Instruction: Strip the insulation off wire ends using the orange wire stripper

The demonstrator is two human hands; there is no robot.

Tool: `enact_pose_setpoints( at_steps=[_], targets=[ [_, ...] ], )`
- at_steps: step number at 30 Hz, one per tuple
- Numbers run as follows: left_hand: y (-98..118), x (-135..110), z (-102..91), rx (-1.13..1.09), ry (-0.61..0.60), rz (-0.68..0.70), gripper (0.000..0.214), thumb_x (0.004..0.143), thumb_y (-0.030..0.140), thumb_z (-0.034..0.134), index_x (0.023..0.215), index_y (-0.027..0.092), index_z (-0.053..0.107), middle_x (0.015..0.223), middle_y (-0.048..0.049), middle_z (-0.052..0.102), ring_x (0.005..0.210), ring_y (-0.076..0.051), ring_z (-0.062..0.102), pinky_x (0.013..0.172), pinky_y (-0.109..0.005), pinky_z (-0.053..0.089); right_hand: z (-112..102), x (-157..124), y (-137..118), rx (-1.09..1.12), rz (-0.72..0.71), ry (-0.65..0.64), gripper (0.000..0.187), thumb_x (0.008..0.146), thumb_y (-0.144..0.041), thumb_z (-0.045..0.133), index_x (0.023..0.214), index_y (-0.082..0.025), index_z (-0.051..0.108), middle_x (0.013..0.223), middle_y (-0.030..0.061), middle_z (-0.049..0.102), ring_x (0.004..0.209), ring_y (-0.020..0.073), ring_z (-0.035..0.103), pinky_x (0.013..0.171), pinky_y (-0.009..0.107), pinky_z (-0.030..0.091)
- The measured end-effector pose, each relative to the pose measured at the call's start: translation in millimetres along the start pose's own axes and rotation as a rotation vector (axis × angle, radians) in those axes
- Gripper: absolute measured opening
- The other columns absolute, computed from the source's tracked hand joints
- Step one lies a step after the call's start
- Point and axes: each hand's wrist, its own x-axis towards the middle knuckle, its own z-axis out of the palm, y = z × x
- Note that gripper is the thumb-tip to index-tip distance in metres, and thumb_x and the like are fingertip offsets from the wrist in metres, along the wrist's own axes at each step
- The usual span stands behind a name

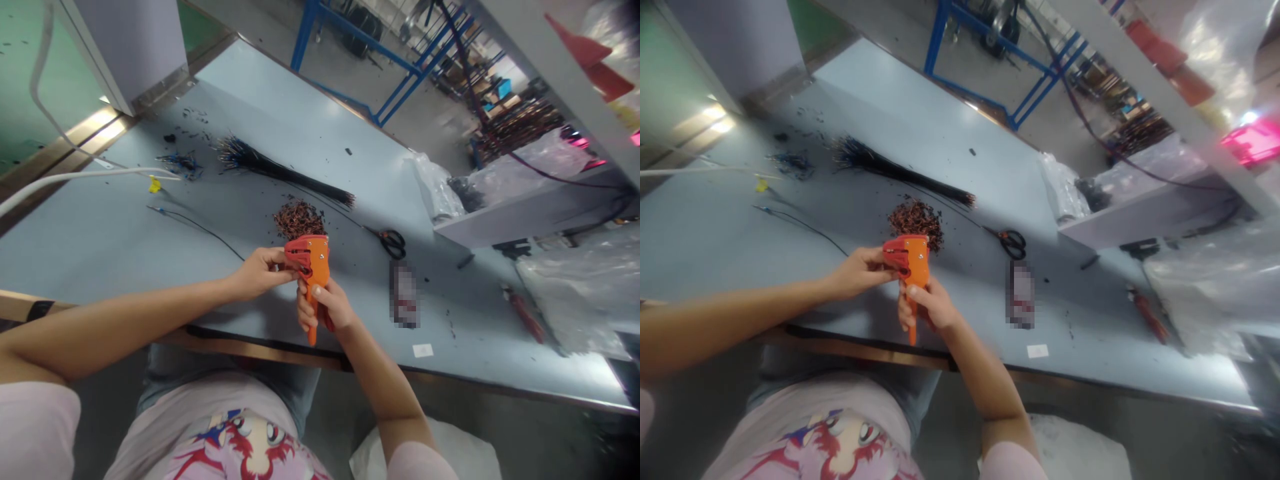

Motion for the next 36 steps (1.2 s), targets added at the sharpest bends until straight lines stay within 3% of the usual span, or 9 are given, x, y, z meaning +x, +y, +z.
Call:
enact_pose_setpoints(
  at_steps=[4, 8, 16, 24, 26, 29, 31, 33, 36],
  targets=[
    [-4, 1, -0.4, -0.052, 0.031, -0.059, 0.022, 0.073, 0.031, 0.068, 0.088, 0.015, 0.071, 0.086, -0.0059, 0.07, 0.076, -0.015, 0.061, 0.071, -0.027, 0.047, 0, 2, -1, 0.007, 0.015, 0.056, 0.038, 0.077, -0.049, 0.068, 0.081, -0.019, 0.046, 0.05, -0.0084, 0.048, 0.035, 0.0059, 0.04, 0.037, 0.022, 0.044],
    [-7, 5, -6.0, 0.151, 0.06, -0.115, 0.02, 0.071, 0.028, 0.066, 0.085, 0.014, 0.07, 0.08, -0.0051, 0.069, 0.068, -0.014, 0.059, 0.064, -0.026, 0.045, -1, 5, -2, 0.024, -0.006, 0.097, 0.037, 0.078, -0.049, 0.066, 0.079, -0.019, 0.046, 0.05, -0.0089, 0.047, 0.034, 0.0058, 0.039, 0.037, 0.022, 0.045],
    [-10, 9, -15.5, 0.491, 0.012, 0.098, 0.02, 0.08, 0.028, 0.056, 0.082, 0.017, 0.072, 0.081, -0.0055, 0.068, 0.075, -0.016, 0.06, 0.072, -0.027, 0.044, -19, 16, -5, 0.152, 0.041, 0.232, 0.035, 0.081, -0.05, 0.062, 0.074, -0.02, 0.045, 0.045, -0.0112, 0.037, 0.031, 0.0038, 0.025, 0.031, 0.016, 0.034],
    [1, 23, -54.3, 0.836, 0.166, 0.046, 0.021, 0.081, 0.03, 0.054, 0.086, 0.022, 0.072, 0.082, -0.004, 0.069, 0.077, -0.018, 0.061, 0.068, -0.025, 0.042, -29, 18, -20, 0.311, -0.042, 0.265, 0.035, 0.087, -0.051, 0.049, 0.09, -0.017, 0.055, 0.073, 0.0019, 0.059, 0.064, 0.0149, 0.058, 0.066, 0.035, 0.056],
    [10, 23, -61.2, 0.701, 0.058, -0.094, 0.018, 0.079, 0.031, 0.055, 0.078, 0.019, 0.069, 0.067, -0.0022, 0.067, 0.059, -0.015, 0.058, 0.057, -0.023, 0.04, -27, 15, -22, 0.305, -0.092, 0.277, 0.033, 0.088, -0.048, 0.049, 0.09, -0.016, 0.057, 0.077, 0.0033, 0.06, 0.069, 0.0162, 0.059, 0.071, 0.036, 0.055],
    [19, 16, -58.5, 0.402, -0.363, -0.395, 0.014, 0.075, 0.031, 0.058, 0.068, 0.018, 0.061, 0.057, -0.0011, 0.065, 0.045, -0.013, 0.056, 0.045, -0.022, 0.036, -24, 12, -23, 0.307, -0.14, 0.32, 0.029, 0.086, -0.044, 0.05, 0.088, -0.017, 0.059, 0.076, 0.0035, 0.061, 0.069, 0.0164, 0.06, 0.072, 0.036, 0.055],
    [19, 12, -50.4, 0.336, -0.527, -0.482, 0.015, 0.075, 0.03, 0.057, 0.065, 0.018, 0.059, 0.062, -0.0023, 0.066, 0.048, -0.014, 0.059, 0.046, -0.022, 0.038, -25, 12, -23, 0.309, -0.159, 0.356, 0.027, 0.085, -0.042, 0.052, 0.088, -0.016, 0.06, 0.076, 0.0035, 0.061, 0.069, 0.0167, 0.06, 0.072, 0.037, 0.055],
    [14, 11, -42.4, 0.379, -0.463, -0.379, 0.016, 0.076, 0.029, 0.056, 0.066, 0.018, 0.059, 0.066, -0.0025, 0.067, 0.056, -0.014, 0.061, 0.053, -0.022, 0.042, -26, 13, -23, 0.31, -0.159, 0.382, 0.025, 0.085, -0.04, 0.052, 0.087, -0.017, 0.06, 0.076, 0.0035, 0.062, 0.069, 0.0171, 0.061, 0.073, 0.038, 0.055],
    [5, 15, -38.6, 0.457, -0.183, -0.05, 0.018, 0.078, 0.033, 0.057, 0.076, 0.017, 0.065, 0.084, -0.0041, 0.069, 0.078, -0.016, 0.062, 0.072, -0.024, 0.044, -28, 14, -22, 0.309, -0.156, 0.401, 0.024, 0.084, -0.039, 0.053, 0.087, -0.017, 0.06, 0.076, 0.0037, 0.063, 0.07, 0.0178, 0.062, 0.075, 0.04, 0.055]
  ],
)
